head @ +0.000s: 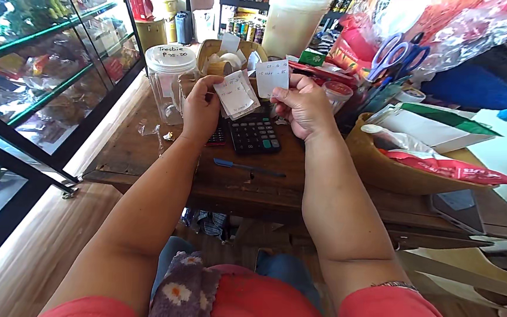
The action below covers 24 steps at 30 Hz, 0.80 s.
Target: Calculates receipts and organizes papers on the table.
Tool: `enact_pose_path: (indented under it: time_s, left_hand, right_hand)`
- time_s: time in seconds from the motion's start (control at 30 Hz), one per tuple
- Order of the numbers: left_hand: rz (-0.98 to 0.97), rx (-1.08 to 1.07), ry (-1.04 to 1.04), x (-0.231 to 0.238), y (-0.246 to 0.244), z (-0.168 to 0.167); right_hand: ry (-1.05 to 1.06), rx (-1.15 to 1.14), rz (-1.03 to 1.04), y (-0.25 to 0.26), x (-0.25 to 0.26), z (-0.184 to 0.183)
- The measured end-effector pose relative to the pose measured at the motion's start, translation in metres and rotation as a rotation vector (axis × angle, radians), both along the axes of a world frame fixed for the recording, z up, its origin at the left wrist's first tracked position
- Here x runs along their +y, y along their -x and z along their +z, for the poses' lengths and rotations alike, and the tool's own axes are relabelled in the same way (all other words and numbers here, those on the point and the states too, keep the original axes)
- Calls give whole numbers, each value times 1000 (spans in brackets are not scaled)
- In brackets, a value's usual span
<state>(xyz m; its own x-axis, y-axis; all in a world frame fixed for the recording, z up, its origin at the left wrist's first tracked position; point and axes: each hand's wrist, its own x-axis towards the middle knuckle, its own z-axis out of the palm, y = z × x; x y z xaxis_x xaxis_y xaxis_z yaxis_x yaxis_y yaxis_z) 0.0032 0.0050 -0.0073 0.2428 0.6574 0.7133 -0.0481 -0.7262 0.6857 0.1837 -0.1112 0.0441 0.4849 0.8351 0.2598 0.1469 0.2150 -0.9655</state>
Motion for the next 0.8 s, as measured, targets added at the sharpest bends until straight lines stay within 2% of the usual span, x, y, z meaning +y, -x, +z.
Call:
enact_pose_path:
  time_s: [0.6,0.8]
  left_hand:
    - [-31,-21,25,-1,0,1]
    - [-16,90,10,-4,1,2]
  right_hand:
    - [10,-25,-8,1,1,-2]
    - [29,-48,58,9,0,-3]
